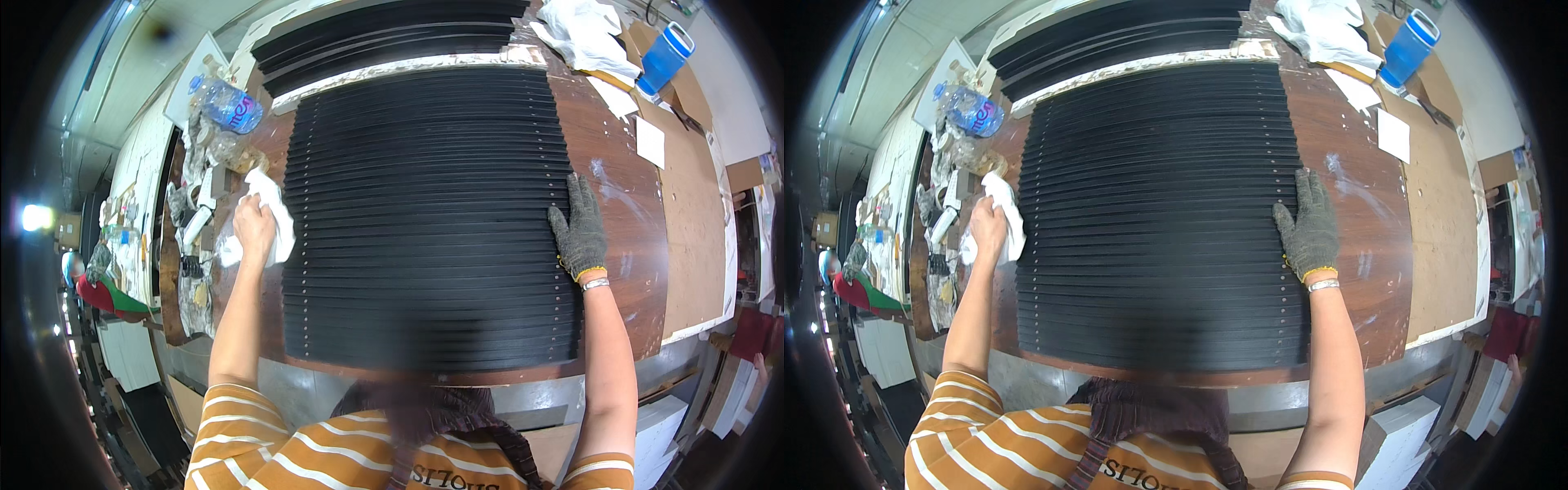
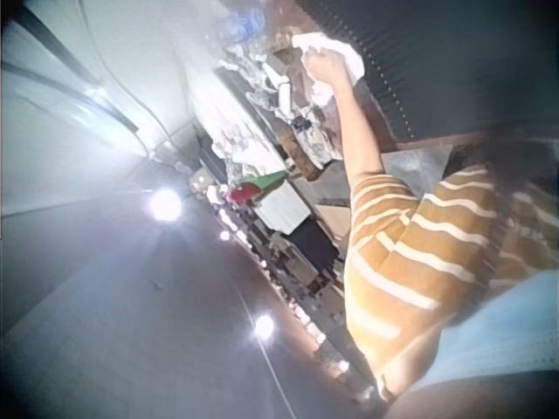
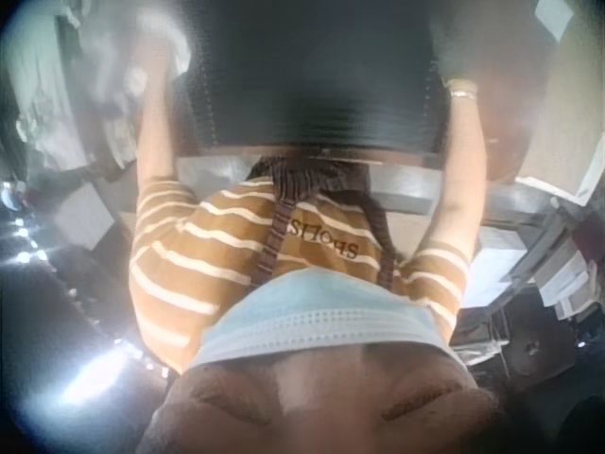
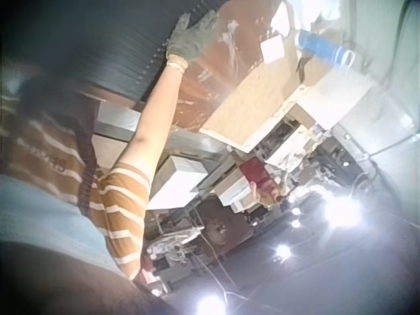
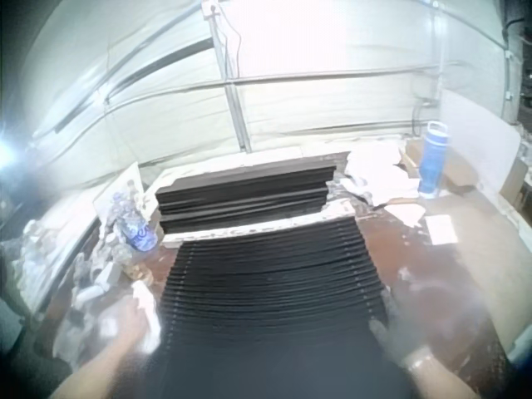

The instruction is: The person wipes a stack of black slatted panels on a workbench using a sponge and a white cloth. They repeatedly rub the panels and wipe them down, occasionally adjusting their position on the table.

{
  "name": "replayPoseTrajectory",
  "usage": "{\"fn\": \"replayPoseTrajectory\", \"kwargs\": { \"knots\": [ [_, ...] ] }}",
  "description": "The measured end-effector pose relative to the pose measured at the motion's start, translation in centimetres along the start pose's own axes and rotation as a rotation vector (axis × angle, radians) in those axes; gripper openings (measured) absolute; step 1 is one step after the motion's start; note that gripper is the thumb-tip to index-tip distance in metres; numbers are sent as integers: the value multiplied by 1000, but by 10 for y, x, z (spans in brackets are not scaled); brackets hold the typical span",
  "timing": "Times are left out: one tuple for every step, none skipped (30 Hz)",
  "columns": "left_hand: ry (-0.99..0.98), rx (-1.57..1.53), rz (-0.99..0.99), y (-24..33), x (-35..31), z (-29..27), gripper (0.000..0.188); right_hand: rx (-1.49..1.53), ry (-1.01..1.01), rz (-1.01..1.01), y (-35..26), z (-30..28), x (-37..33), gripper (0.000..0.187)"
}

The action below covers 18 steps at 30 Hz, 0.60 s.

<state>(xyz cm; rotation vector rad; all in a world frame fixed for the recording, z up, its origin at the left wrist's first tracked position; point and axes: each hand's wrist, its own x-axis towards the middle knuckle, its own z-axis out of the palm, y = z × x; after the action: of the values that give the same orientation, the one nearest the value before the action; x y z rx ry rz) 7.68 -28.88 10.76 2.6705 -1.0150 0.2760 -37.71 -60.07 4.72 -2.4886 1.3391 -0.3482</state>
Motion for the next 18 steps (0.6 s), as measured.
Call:
{"fn": "replayPoseTrajectory", "kwargs": {
  "knots": [
    [58, -230, 57, 13, 5, 1, 33, 8, 8, -12, -1, -2, -1, 73],
    [8, -445, 67, 47, 13, 18, 33, 19, 4, -19, -3, -3, -2, 72],
    [-94, -754, 138, 93, 21, 49, 33, 47, 16, -35, -4, -4, -2, 72],
    [-132, -897, 281, 143, 24, 87, 33, 22, -4, -13, -4, -5, -2, 72],
    [-35, -863, 494, 200, 18, 131, 33, 19, -6, 1, -5, -5, -2, 72],
    [-176, -625, 642, 220, 14, 161, 38, 24, -6, 14, -5, -6, -2, 72],
    [-294, -382, 700, 243, 7, 187, 45, 14, -3, 5, -5, -6, -1, 73],
    [-218, -379, 705, 230, -2, 199, 48, 12, -4, -4, -4, -6, -2, 73],
    [-131, -375, 745, 208, -11, 198, 51, 10, 2, -11, -4, -5, -2, 74],
    [-40, -325, 878, 183, -15, 191, 55, 30, 6, -14, -3, -5, -1, 74],
    [-34, -301, 741, 130, -11, 168, 56, 51, 8, -14, -2, -4, -1, 75],
    [-22, -147, 635, 81, -8, 137, 55, 73, 4, -2, -1, -3, -1, 76],
    [-75, -100, 417, 36, -7, 106, 51, 69, 10, -23, 0, -2, -2, 76],
    [-57, -22, 328, 6, 8, 80, 44, 66, 17, -28, 1, -2, -2, 77],
    [-88, -48, 36, -7, 13, 58, 34, 75, 38, -33, 1, -2, -2, 77],
    [69, -93, 124, 5, 30, 53, 34, 72, 15, -22, 1, -2, -2, 78],
    [93, -114, 128, 34, 42, 50, 34, 79, 9, -22, 1, -3, -2, 78],
    [53, -411, 122, 84, 57, 66, 36, 83, 6, -24, 0, -4, -2, 78]
  ]
}}
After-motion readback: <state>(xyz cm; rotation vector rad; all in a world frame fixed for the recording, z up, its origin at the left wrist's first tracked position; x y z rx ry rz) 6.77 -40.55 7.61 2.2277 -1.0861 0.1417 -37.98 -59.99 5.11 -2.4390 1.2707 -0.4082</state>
